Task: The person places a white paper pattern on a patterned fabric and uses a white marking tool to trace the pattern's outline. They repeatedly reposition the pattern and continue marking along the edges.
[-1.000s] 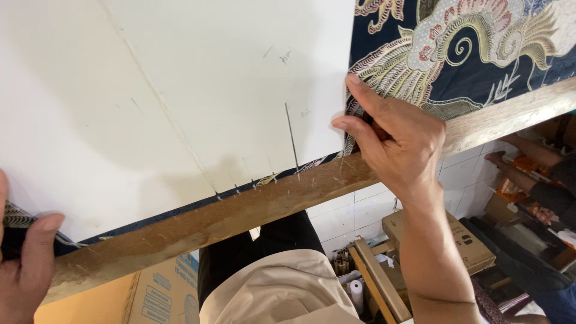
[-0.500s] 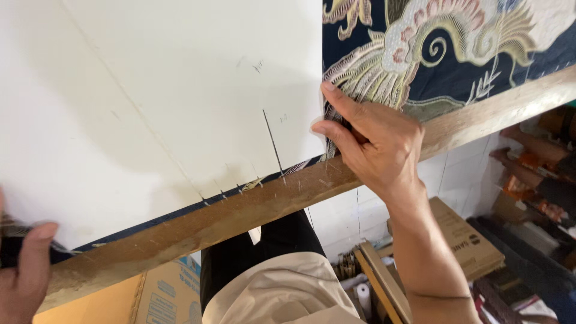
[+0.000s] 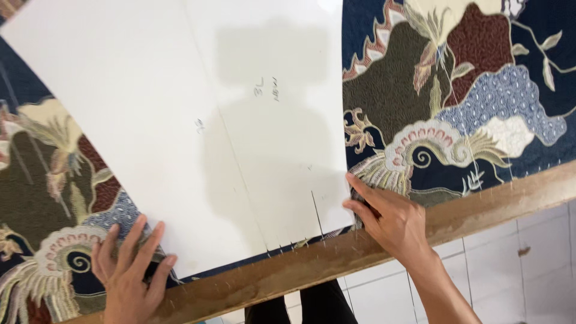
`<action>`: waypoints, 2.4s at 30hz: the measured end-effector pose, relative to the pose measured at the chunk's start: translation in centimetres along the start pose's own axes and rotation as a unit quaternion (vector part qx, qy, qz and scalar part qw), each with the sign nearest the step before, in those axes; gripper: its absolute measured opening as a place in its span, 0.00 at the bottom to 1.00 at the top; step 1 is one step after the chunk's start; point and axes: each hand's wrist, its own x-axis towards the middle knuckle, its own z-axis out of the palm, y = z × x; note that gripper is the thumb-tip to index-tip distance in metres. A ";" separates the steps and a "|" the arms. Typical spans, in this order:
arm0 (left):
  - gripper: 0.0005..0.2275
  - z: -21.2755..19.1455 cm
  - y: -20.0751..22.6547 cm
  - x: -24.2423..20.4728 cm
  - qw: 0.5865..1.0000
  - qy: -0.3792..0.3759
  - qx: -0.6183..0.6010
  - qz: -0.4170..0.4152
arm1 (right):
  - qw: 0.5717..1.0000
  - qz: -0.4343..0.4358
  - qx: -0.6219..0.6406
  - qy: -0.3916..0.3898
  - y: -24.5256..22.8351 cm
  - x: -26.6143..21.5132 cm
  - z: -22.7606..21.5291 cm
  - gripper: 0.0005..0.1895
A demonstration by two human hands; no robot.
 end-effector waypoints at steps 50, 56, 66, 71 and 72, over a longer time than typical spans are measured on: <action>0.22 1.4 10.4 4.5 0.971 0.011 -0.172 0.165 | 0.965 0.168 0.195 0.054 -13.4 1.6 4.7 0.05; 0.22 2.5 10.8 5.9 0.992 0.026 -0.083 0.094 | 0.924 0.169 0.342 0.000 -12.1 3.8 7.6 0.05; 0.21 1.8 11.0 16.0 0.992 0.056 -0.089 0.072 | 0.964 0.056 0.252 -0.058 -9.6 3.9 9.2 0.09; 0.21 2.4 8.9 31.4 0.990 0.120 -0.009 0.072 | 0.958 0.072 0.268 -0.070 -9.5 3.8 9.9 0.05; 0.21 2.2 8.5 34.0 0.990 0.129 -0.001 0.063 | 0.954 0.076 0.280 -0.072 -9.4 3.9 10.2 0.05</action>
